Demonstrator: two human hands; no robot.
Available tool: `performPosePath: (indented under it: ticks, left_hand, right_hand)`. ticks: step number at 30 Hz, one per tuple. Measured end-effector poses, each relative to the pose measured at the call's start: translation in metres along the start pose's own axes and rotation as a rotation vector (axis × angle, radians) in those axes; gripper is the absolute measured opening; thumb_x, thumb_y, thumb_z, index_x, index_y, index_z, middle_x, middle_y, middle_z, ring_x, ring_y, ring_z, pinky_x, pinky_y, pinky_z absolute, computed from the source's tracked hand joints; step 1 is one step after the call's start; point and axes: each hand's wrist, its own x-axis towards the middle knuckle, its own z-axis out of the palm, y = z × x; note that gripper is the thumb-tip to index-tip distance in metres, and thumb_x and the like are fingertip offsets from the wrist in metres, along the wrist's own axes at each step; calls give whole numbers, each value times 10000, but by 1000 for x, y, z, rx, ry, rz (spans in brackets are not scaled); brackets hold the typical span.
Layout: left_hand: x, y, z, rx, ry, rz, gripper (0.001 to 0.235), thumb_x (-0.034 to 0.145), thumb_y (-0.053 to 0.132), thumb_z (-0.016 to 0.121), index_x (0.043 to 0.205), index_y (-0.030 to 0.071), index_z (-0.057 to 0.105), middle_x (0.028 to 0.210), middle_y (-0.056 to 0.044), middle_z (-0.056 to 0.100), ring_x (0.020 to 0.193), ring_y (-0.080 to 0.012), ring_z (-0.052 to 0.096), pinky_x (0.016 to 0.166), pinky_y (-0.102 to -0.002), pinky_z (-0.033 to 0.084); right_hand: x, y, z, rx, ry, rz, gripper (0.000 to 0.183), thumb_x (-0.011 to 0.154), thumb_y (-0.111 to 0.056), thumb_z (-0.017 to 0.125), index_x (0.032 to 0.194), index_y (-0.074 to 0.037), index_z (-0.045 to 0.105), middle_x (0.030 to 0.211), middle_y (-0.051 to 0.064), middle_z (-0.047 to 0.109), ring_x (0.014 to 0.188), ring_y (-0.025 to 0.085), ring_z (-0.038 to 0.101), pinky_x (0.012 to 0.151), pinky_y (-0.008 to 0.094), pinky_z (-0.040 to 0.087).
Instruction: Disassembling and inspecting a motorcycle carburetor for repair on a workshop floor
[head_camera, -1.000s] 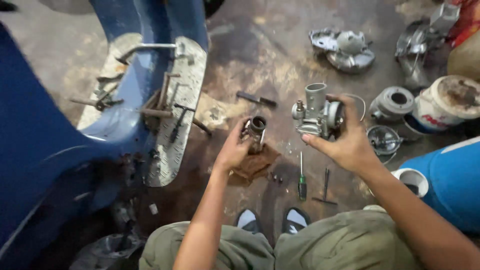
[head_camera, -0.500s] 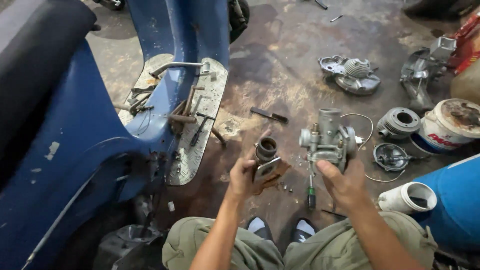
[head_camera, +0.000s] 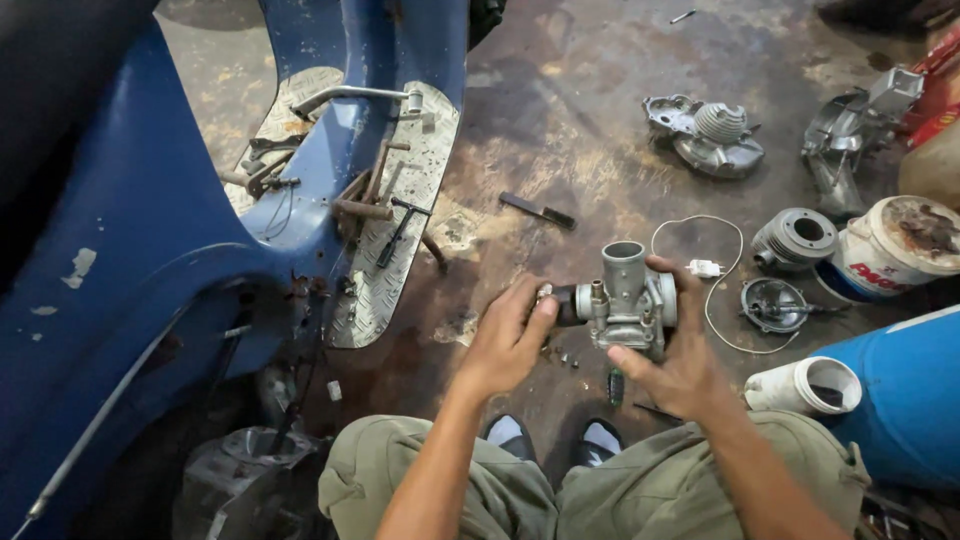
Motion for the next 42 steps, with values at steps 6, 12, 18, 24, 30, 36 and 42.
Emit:
performPosePath:
  ticks: [6,12,18,24,30,36,42]
  left_hand:
    - [0,24,-12,51,-40,-55,392,1062,293,443,1181,-41,610,990,-291,620,1008,-547,609,894,-572,489]
    - [2,35,-18,203,-95,-49,419,1049,305,485,1172,-80,598,964,-300,621,978,-565,615,873,-598,492]
    - [-1,29,-20,289,-163,7,383,1050,317,467,1176,-21,594,937,-242,605,939,-517,615,840,-566,497]
    - [-2,30,-22,251,-226,-40,384,1047,307,448,1189,-24,581,950,-289,609,939,-560,598,812,-604,483]
    - [-3,36,-21,277,-243,-89,390,1042,330,467,1151,-24,590,959,-313,619,965,-568,597,821,-599,483]
    - [-3,34,-19,102,-270,-147,364,1044,311,445,1128,-14,584,983,-364,626,995,-629,565,795,-627,487]
    - [-7,28,-14,173,-243,-114,356,1032,304,468,1140,-12,592,980,-336,656,985,-578,617,833,-604,505]
  right_hand:
    - [-6,2,3,47,-77,129,1047,648,-223,873,1509,-132,284,1274,211,565,1164,336,602,997,476,528]
    - [-8,8,5,-46,-118,198,1026,626,-209,917,1457,-169,317,1272,225,544,1161,412,611,1013,538,513]
    - [-14,23,-2,-63,-109,200,1036,562,-220,953,1389,-123,337,1144,202,535,1074,361,579,949,497,510]
    - [-19,28,-5,-210,-131,268,1020,561,-232,945,1377,-172,336,1153,238,563,1065,504,631,902,594,515]
    - [-22,39,-8,-191,-109,226,995,550,-177,931,1363,-152,358,1107,218,577,1019,450,647,906,533,528]
    - [-23,38,-6,-195,-123,164,1015,514,-195,965,1339,-141,377,1112,230,599,1020,467,663,892,558,535]
    - [-23,27,-4,-236,-121,160,981,539,-233,945,1328,-145,369,1084,236,600,978,500,668,819,585,548]
